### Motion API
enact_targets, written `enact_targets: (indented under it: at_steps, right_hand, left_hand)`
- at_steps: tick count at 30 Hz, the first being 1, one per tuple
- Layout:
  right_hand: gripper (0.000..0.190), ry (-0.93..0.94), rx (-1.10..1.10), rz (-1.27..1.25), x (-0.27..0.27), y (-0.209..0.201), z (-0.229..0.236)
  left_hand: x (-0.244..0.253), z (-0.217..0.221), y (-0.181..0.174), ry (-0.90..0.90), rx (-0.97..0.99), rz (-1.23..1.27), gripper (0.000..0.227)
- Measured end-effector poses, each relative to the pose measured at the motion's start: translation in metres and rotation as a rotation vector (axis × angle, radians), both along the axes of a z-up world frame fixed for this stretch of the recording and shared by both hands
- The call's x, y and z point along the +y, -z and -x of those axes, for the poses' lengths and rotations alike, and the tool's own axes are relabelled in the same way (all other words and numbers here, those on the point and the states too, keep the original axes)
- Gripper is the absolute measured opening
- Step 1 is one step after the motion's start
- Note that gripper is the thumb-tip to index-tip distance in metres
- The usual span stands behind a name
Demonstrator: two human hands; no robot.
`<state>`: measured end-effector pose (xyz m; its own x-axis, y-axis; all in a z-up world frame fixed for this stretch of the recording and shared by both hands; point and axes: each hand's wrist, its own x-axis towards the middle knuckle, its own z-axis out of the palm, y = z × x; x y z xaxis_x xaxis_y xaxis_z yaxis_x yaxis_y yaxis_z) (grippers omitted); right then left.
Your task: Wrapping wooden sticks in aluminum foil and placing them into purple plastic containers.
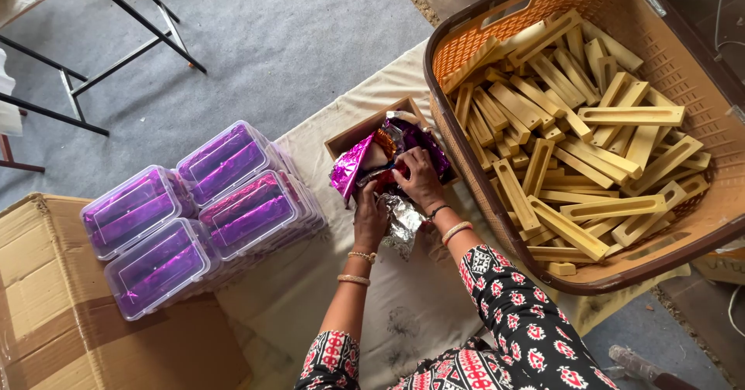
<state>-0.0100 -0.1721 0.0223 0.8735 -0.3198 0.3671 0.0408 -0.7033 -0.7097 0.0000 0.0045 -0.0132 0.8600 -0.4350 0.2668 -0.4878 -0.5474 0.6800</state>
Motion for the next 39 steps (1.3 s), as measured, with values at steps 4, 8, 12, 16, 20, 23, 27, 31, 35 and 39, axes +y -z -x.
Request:
enact_targets:
  at_steps: [4, 8, 12, 16, 20, 23, 27, 31, 35, 39]
  right_hand:
    - [0.018, -0.009, -0.027, -0.045, -0.004, 0.005, 0.001]
    - [0.013, -0.035, -0.132, -0.176, -0.012, 0.011, 0.002]
    - [0.017, 0.104, -0.175, -0.450, -0.011, 0.001, 0.016]
    - [0.016, 0.102, -0.274, -0.310, -0.003, -0.015, 0.031]
    - [0.018, 0.028, -0.280, -0.405, -0.003, -0.025, 0.034]
    - [0.022, -0.145, -0.132, -0.580, 0.005, -0.029, 0.042]
    - [0.032, -0.665, 0.305, -0.818, 0.028, -0.038, 0.073]
    - [0.030, -0.791, 0.461, -1.061, 0.045, -0.005, 0.105]
    - [0.014, -0.517, 0.543, -1.208, 0.047, 0.013, 0.130]
    - [0.013, -0.534, 0.236, -1.145, 0.043, 0.057, 0.148]
  left_hand:
    - [0.007, 0.010, -0.017, 0.038, -0.082, 0.249, 0.060]
    - [0.013, 0.022, -0.022, -0.007, 0.050, 0.302, 0.059]
    - [0.023, 0.035, -0.034, -0.001, 0.119, 0.316, 0.050]
    - [0.034, 0.051, -0.035, -0.003, 0.149, 0.297, 0.040]
    - [0.043, 0.070, -0.036, 0.008, 0.176, 0.347, 0.035]
    - [0.051, 0.076, -0.034, -0.032, 0.329, 0.392, 0.034]
    - [0.061, 0.086, -0.041, -0.010, 0.477, 0.512, 0.037]
    - [0.068, 0.089, -0.062, 0.027, 0.543, 0.603, 0.037]
    - [0.076, 0.100, -0.074, 0.061, 0.556, 0.473, 0.037]
    - [0.091, 0.117, -0.051, 0.051, 0.579, 0.387, 0.014]
